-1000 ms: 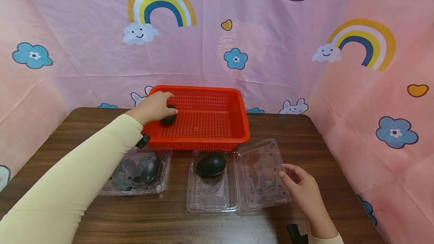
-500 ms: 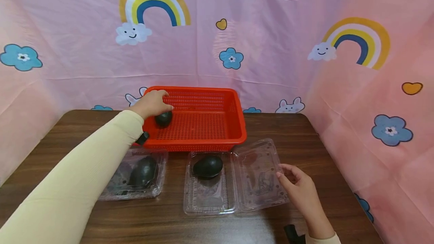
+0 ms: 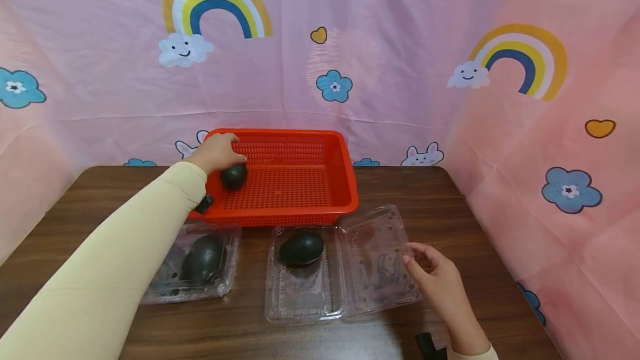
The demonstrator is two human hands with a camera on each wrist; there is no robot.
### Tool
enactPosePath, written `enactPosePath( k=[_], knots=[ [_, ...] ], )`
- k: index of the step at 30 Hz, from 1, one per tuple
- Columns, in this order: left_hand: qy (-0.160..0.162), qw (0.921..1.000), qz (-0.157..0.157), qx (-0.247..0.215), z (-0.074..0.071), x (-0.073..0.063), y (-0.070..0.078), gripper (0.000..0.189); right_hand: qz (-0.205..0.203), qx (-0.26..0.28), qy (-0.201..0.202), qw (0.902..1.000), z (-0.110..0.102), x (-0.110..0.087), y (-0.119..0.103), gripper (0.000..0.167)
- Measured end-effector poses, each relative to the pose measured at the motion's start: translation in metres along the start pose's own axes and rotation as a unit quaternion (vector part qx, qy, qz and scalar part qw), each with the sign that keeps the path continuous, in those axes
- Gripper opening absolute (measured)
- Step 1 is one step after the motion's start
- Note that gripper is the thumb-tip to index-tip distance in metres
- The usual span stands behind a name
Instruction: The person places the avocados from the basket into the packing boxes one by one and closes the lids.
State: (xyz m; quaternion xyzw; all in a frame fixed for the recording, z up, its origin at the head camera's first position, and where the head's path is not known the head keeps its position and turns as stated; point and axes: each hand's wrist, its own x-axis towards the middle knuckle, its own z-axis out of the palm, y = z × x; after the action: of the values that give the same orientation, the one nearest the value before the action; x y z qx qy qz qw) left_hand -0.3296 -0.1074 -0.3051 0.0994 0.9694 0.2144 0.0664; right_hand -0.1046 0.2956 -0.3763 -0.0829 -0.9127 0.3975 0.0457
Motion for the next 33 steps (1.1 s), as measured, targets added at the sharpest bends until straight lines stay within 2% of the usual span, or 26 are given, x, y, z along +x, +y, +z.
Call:
enactPosePath(
  k=[6, 24, 33],
  knots=[
    [-0.005, 1.0000, -0.005, 0.005, 0.004, 0.004, -0.006, 0.060, 0.002, -0.001, 0.001, 1.0000, 0.000, 0.000, 0.001, 0.040],
    [-0.022, 0.9997, -0.004, 0.007, 0.007, 0.020, -0.012, 0.059, -0.019, -0.005, 0.015, 0.9997, 0.001, -0.001, 0.003, 0.036],
    [-0.038, 0.9991, -0.013, 0.011, 0.012, 0.028, -0.019, 0.064, -0.013, 0.005, 0.013, 0.9998, 0.001, 0.000, 0.005, 0.037]
  ],
)
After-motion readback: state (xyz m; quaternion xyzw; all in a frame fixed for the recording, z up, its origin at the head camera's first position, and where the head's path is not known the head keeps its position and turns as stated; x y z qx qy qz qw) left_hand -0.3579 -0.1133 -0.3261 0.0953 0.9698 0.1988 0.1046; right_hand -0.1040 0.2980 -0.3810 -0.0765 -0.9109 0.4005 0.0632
